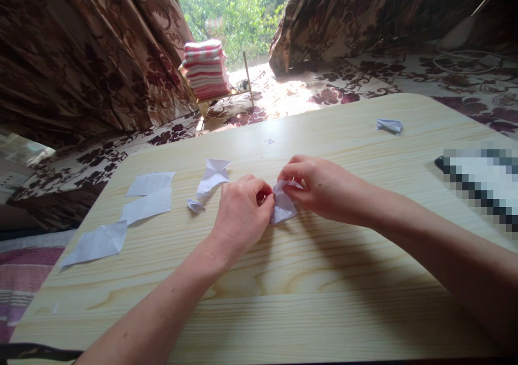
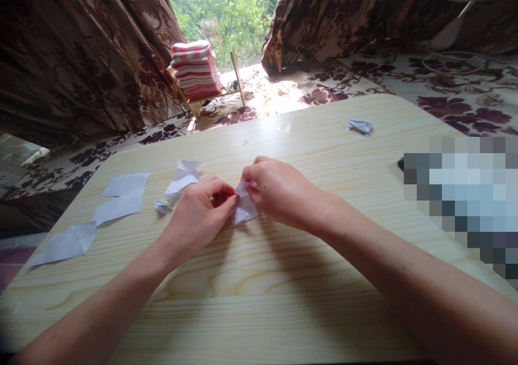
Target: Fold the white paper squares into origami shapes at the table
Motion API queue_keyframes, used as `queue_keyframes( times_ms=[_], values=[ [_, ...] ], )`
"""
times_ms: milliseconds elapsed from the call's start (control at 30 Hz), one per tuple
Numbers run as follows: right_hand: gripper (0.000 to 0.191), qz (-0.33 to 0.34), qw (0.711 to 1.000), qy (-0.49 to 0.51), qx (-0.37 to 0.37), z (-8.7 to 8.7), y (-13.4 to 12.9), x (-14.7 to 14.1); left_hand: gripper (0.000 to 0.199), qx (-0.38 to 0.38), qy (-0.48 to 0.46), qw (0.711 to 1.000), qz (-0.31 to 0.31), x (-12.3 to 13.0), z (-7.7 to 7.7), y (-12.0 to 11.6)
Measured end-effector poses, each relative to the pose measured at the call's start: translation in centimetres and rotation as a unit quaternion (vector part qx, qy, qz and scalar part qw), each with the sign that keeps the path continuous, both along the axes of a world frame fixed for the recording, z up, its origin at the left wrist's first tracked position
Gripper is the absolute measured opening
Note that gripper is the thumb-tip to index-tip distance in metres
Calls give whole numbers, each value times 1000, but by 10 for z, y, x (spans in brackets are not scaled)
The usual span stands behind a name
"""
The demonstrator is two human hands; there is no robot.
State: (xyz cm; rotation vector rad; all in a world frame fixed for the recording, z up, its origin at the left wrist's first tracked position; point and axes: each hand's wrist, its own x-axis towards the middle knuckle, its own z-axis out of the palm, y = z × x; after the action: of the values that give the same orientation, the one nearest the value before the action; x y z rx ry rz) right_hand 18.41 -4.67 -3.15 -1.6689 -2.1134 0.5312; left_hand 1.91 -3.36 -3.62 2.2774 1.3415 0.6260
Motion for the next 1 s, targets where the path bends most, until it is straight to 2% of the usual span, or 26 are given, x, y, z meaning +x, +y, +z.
queue_keyframes(
  times_ms=[200, 400, 667, 867, 1000],
  values=[
    [19, -21, 999, -12, 40, -5, -1, -5, 17, -9, -2, 1000, -2, 0, 2, 0],
    [18, -23, 999, -19, 39, -6, -2, -6, 12, -7, -14, 1000, 1, -1, 2, -3],
    [20, -16, 999, -7, 27, -3, -1, -3, 17, 0, -11, 1000, -22, -2, -1, -3],
    [21, -10, 1000, -8, 28, -2, -1, -2, 17, 26, 11, 998, -52, -4, 0, -2],
    [20, -9, 999, -7, 35, -4, 0, -2, 16, 92, 52, 990, -92, -10, -2, -5]
  ],
)
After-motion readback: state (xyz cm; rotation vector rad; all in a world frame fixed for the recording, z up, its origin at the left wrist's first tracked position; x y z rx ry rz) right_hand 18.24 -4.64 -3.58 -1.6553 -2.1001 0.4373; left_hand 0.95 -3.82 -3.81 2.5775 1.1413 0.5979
